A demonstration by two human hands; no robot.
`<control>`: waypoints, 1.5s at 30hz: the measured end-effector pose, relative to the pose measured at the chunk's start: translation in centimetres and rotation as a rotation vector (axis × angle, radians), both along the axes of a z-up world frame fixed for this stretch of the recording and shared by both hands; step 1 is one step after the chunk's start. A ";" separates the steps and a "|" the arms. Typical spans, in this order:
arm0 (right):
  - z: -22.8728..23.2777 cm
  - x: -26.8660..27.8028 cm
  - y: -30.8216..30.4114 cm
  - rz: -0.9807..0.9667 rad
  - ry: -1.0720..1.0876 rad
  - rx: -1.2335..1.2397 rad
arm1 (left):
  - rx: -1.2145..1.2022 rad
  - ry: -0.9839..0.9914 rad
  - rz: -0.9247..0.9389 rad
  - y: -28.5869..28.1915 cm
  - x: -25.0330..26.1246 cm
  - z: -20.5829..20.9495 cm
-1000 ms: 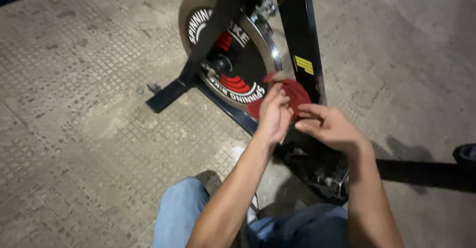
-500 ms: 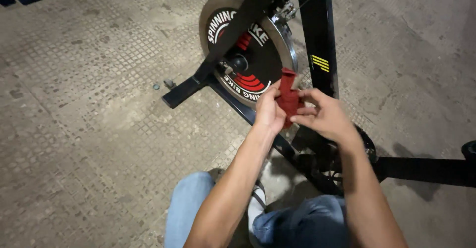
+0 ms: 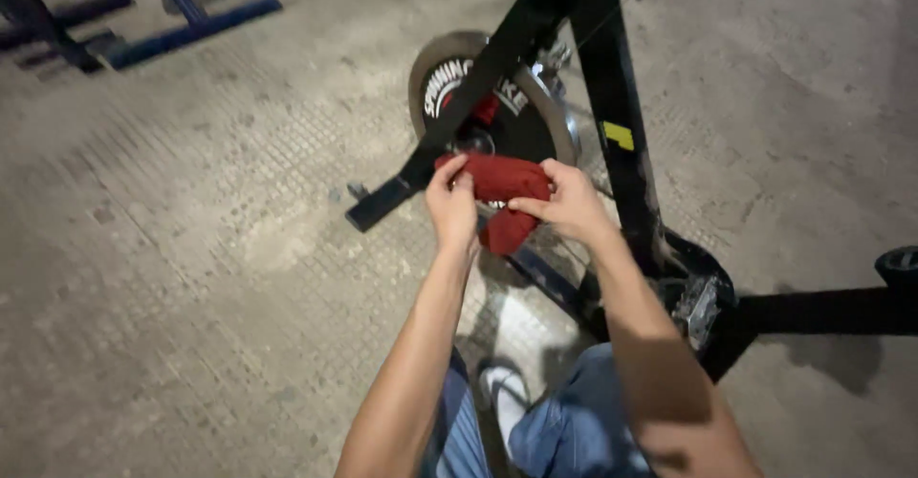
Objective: Cleaning a stationary exercise bike using a cloth.
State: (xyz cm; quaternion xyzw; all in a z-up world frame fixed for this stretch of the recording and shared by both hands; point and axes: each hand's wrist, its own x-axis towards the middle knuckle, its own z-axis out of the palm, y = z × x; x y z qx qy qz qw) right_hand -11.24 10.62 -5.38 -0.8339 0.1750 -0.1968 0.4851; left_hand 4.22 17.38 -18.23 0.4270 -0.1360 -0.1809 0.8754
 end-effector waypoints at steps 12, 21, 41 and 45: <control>2.3 9.1 -4.5 -0.322 -0.942 -0.040 | 0.329 -0.933 0.341 -0.6 3.1 16.9; 1.2 15.2 -9.1 -0.520 -0.888 -0.072 | 0.174 -1.080 -0.061 -13.6 13.6 15.3; 2.7 17.2 -7.6 -0.721 -0.779 -0.289 | 0.445 -1.357 -0.215 -10.1 11.9 27.1; 2.7 16.9 -7.3 -0.712 -0.813 -0.200 | 0.360 -1.357 -0.337 -11.4 13.4 25.3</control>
